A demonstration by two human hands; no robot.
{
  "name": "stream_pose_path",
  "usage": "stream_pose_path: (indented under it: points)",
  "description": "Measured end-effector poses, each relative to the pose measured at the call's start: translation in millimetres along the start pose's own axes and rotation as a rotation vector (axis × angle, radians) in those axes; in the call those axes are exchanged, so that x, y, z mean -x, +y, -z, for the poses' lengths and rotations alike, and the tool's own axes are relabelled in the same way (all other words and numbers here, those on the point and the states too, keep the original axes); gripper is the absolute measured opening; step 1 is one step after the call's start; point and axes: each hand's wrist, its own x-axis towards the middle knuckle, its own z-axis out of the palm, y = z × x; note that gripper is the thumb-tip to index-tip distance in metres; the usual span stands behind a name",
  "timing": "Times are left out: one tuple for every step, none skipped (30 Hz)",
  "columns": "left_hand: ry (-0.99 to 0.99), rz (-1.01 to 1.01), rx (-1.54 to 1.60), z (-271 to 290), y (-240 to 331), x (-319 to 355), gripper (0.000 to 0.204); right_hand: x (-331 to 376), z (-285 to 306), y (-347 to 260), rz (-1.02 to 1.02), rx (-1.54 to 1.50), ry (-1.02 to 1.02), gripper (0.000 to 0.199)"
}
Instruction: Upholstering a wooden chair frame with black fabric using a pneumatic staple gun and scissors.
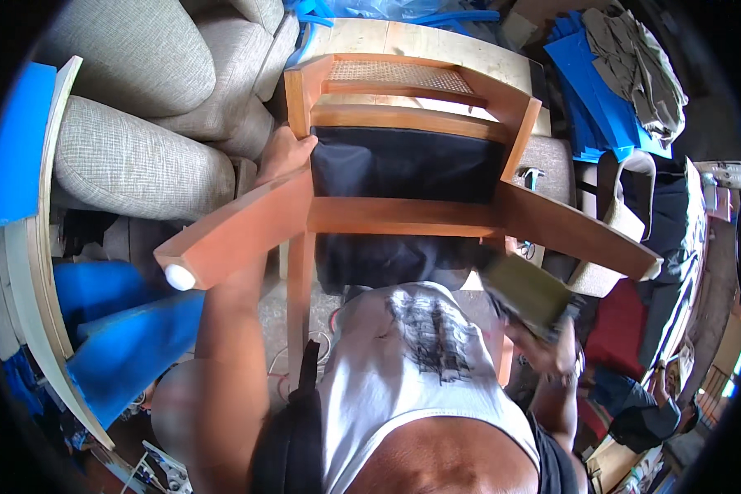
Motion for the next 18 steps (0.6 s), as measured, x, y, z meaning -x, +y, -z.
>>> stream_pose_path:
  points:
    - [0.001,0.025,-0.002,-4.2,-2.8,-1.1,0.043,-37.5,-26.0,0.7,0.135,-0.316,0.097,0.063]
    - [0.007,0.05,-0.001,-3.5,-14.7,3.0,0.043,-70.1,-19.9,-44.2,0.357,0.477,-0.061,0.066]
    - [0.034,0.068,-0.006,5.9,-18.9,11.1,0.042,-102.9,-36.4,-61.6,0.639,0.576,-0.021,0.068]
    - [0.061,0.088,-0.013,15.4,-22.3,18.4,0.042,-133.1,-51.9,-65.2,0.704,0.652,-0.031,0.068]
    - [0.057,0.087,-0.004,12.3,-25.2,15.2,0.042,-162.4,-67.7,-61.7,0.743,0.736,-0.027,0.067]
    - [0.058,0.122,-0.006,17.9,-35.1,24.3,0.042,-186.2,-82.4,-66.0,0.807,0.736,-0.031,0.066]
    - [-0.034,0.059,0.008,-19.2,-20.0,-4.0,0.043,-214.0,-86.1,-44.5,0.752,0.754,0.036,0.065]
    - [-0.025,0.055,0.02,-26.9,-7.5,-7.2,0.045,-231.8,-86.9,-33.8,0.725,0.758,0.061,0.064]
    - [0.037,0.125,0.0,8.3,-17.9,16.8,0.045,-245.5,-101.2,-46.7,0.809,0.74,0.025,0.063]
    - [-0.039,0.055,0.029,-14.8,0.3,-4.1,0.046,-264.1,-99.6,-24.7,0.778,0.778,0.098,0.061]
    - [-0.042,0.07,0.034,-5.8,-8.3,3.4,0.047,-268.8,-106.4,-32.5,0.801,0.769,0.073,0.061]
    - [-0.015,0.035,0.047,1.3,-16.8,6.9,0.047,-272.3,-112.8,-39.5,0.786,0.772,0.049,0.061]
    - [-0.004,0.063,0.041,7.3,-22.8,14.3,0.047,-276.6,-118.3,-45.8,0.768,0.775,0.025,0.061]
    - [0.03,0.061,0.042,9.7,-17.0,19.7,0.047,-286.7,-122.9,-43.7,0.832,0.722,0.034,0.06]
    - [0.065,0.061,0.043,11.2,-15.4,24.2,0.047,-293.3,-127.3,-44.5,0.836,0.722,0.02,0.06]
    - [0.035,0.028,0.062,8.2,-15.4,20.7,0.044,-299.4,-129.2,-45.9,0.808,0.706,-0.001,0.06]
    - [0.029,0.026,0.066,3.1,-14.6,18.2,0.044,-304.6,-129.4,-46.4,0.782,0.689,-0.021,0.06]
    - [0.033,-0.008,0.111,-3.2,-11.9,17.1,0.044,-311.0,-129.9,-40.0,0.801,0.675,-0.014,0.06]
